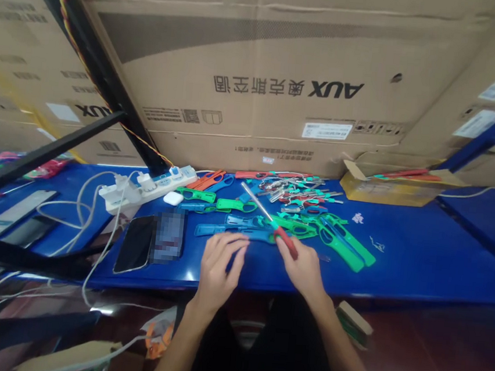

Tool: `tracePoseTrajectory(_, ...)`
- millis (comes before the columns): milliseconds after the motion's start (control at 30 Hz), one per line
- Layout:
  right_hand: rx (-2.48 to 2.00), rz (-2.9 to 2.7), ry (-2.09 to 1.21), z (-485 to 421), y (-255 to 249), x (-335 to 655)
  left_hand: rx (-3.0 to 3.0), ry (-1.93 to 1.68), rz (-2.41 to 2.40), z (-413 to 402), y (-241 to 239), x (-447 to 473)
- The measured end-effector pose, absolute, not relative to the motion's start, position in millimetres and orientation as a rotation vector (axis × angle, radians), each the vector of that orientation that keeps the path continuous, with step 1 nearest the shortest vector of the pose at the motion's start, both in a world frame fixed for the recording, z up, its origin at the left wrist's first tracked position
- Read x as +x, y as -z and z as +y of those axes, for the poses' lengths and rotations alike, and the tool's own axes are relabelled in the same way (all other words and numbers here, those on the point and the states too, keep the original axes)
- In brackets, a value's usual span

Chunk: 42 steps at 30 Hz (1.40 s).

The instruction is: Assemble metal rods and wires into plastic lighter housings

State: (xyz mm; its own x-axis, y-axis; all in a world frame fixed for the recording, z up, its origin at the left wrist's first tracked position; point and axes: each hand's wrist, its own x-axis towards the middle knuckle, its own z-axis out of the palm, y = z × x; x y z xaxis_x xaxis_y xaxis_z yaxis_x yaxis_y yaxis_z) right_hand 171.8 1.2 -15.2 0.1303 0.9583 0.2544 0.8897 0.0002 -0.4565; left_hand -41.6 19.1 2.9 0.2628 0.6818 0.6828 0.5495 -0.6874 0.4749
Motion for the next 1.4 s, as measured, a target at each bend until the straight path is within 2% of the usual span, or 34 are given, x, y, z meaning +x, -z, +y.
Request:
tracePoseTrajectory(167,-2.058,-1.652,-0.197,0.9,19.6,174.6,2.295,-0.989,1.171,31.5,29.9,-43.2)
tracePoseTrajectory(333,-2.089,-1.661,-0.204,6.1,21.0,167.3,2.290,-0.829,1.131,32.1,34.2,-37.1)
tracePoseTrajectory(1400,-2.069,-1.637,-0.232,12.6,19.0,162.2,2.300,-0.789,1.196,32.1,35.2,-38.1)
